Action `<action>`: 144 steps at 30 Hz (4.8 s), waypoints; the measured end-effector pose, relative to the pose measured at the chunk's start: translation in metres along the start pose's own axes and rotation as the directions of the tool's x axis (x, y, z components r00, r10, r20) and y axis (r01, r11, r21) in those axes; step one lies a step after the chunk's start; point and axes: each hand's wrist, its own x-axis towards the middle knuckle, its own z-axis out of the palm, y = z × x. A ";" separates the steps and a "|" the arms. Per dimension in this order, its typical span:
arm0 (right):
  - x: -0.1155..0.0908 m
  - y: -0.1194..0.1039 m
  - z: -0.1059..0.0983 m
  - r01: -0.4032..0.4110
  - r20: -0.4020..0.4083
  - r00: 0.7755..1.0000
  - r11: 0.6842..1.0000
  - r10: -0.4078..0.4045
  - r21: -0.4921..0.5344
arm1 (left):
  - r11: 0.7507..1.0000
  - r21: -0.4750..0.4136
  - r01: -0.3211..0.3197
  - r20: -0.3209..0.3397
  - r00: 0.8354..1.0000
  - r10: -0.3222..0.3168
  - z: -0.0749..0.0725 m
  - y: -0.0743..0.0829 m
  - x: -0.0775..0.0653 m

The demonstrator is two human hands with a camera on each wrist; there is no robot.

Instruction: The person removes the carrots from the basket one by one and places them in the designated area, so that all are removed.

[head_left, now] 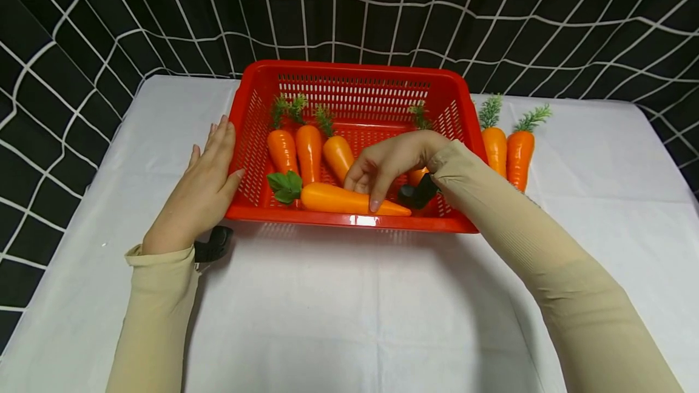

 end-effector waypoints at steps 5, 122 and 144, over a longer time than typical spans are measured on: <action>-0.002 -0.003 0.000 0.008 -0.051 0.999 1.000 -0.009 -0.016 | 1.000 0.003 0.004 -0.007 1.000 -0.004 0.000 0.000 0.000; -0.201 0.113 0.096 0.859 -0.994 0.065 0.513 -0.092 0.009 | 1.000 -0.019 0.006 0.004 1.000 -0.006 -0.003 0.002 -0.005; -0.208 0.183 0.093 0.855 -0.962 0.182 0.451 0.203 0.257 | 1.000 -0.014 0.002 0.014 1.000 -0.002 -0.002 0.001 -0.005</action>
